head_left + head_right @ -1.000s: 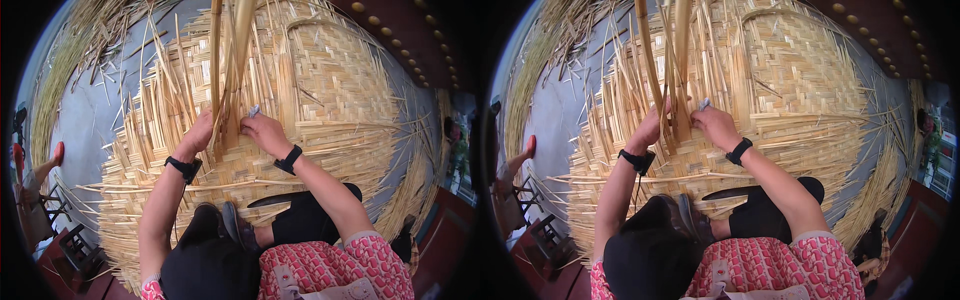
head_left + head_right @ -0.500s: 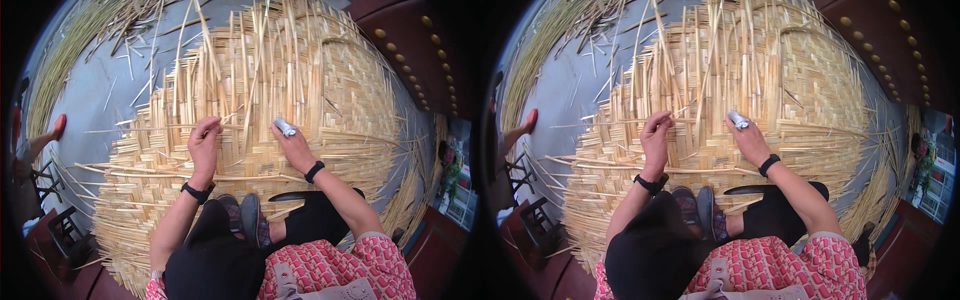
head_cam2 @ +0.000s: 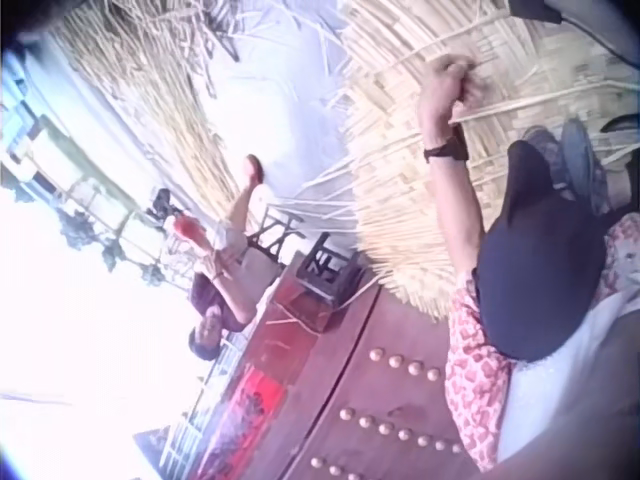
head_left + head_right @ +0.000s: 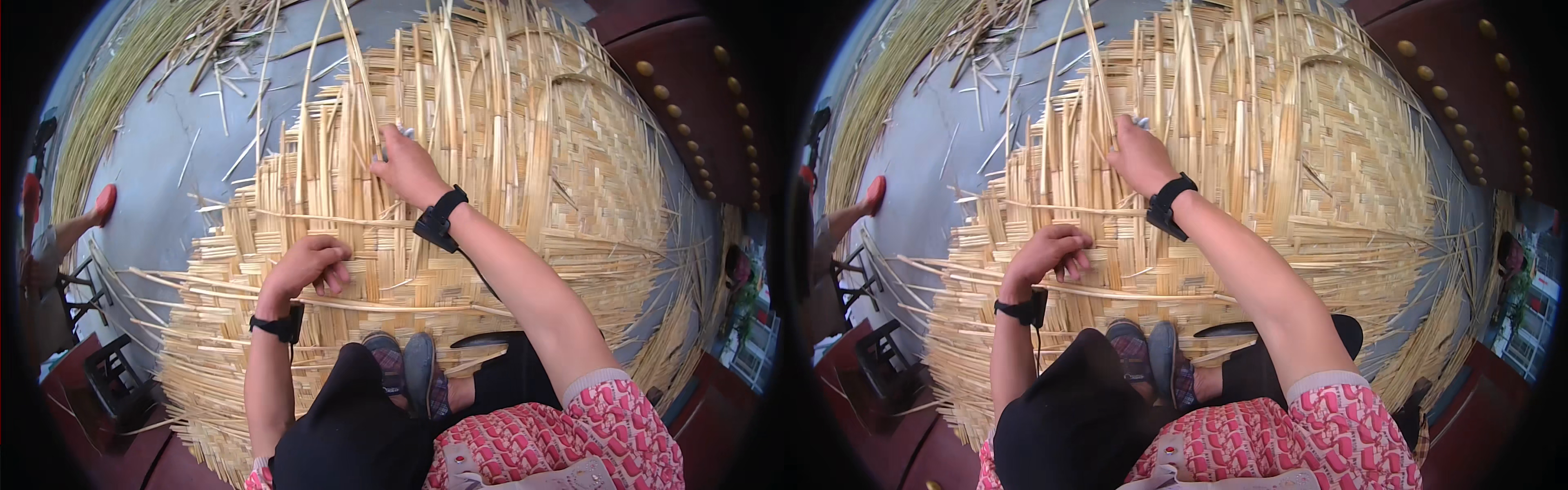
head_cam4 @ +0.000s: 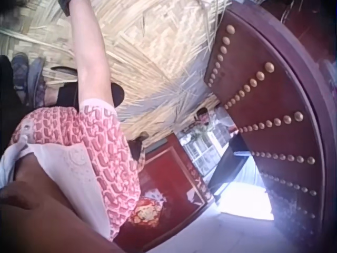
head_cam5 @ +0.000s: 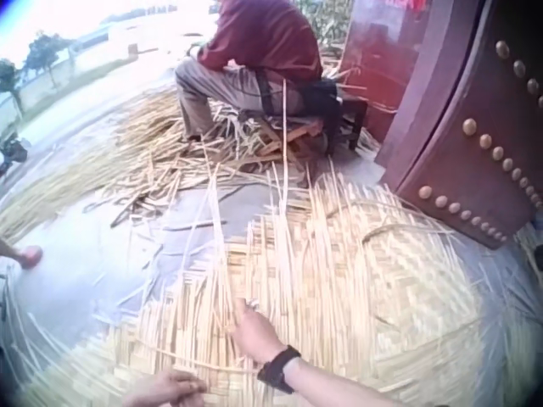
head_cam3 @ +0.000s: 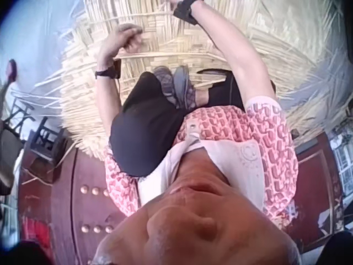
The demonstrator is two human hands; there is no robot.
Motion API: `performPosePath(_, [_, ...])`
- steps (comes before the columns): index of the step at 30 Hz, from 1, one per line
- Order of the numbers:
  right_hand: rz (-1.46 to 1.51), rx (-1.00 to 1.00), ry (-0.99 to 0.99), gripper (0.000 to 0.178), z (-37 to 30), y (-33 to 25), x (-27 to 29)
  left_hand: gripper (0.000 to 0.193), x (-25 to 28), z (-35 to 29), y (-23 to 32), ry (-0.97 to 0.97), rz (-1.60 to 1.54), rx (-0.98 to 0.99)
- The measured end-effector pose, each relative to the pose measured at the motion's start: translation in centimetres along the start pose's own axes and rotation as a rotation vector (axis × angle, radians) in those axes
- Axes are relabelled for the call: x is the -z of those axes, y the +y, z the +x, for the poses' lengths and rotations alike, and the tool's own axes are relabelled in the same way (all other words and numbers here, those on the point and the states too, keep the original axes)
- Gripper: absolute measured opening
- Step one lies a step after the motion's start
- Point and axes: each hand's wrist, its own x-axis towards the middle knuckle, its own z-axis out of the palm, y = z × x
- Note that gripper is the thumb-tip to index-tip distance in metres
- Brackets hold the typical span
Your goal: Weaving bamboo strips to form a large circular mat and using a knife to trim strips.
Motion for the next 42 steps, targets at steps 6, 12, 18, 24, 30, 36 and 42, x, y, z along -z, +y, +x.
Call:
performPosePath(6, [0.564, 0.175, 0.142, 0.015, -7.1, -0.3, -0.9, 0.024, 2.1, 1.6, -1.3, 0.512, 0.083, -0.852])
performPosePath(12, [0.575, 0.07, 0.367, 0.012, -6.4, 1.3, -1.9, 0.029, 1.6, 5.9, 5.3, 0.649, 0.181, -0.318])
performPosePath(18, [0.682, -0.067, 0.275, 0.011, -5.1, 1.6, -1.2, 0.019, 1.0, 8.3, 6.5, 0.79, 1.067, -0.372])
performPosePath(24, [0.814, 0.11, 0.167, 0.018, -8.5, -4.5, 1.9, 0.025, 2.1, 7.7, 5.1, 0.523, 0.534, -0.418])
performPosePath(30, [0.918, 0.32, 0.295, 0.018, -11.7, -3.7, 4.7, 0.035, -0.5, 3.6, 5.9, 0.271, -0.095, -0.344])
performPosePath(36, [0.719, 0.071, 0.539, 0.019, -11.4, -0.5, 1.6, 0.032, -0.1, 4.7, 6.2, 0.151, 0.31, -0.253])
performPosePath(42, [-0.02, 0.275, -0.129, 0.018, -11.4, -1.4, 1.1, 0.037, -1.3, 5.1, 1.8, 0.22, -0.12, -0.514])
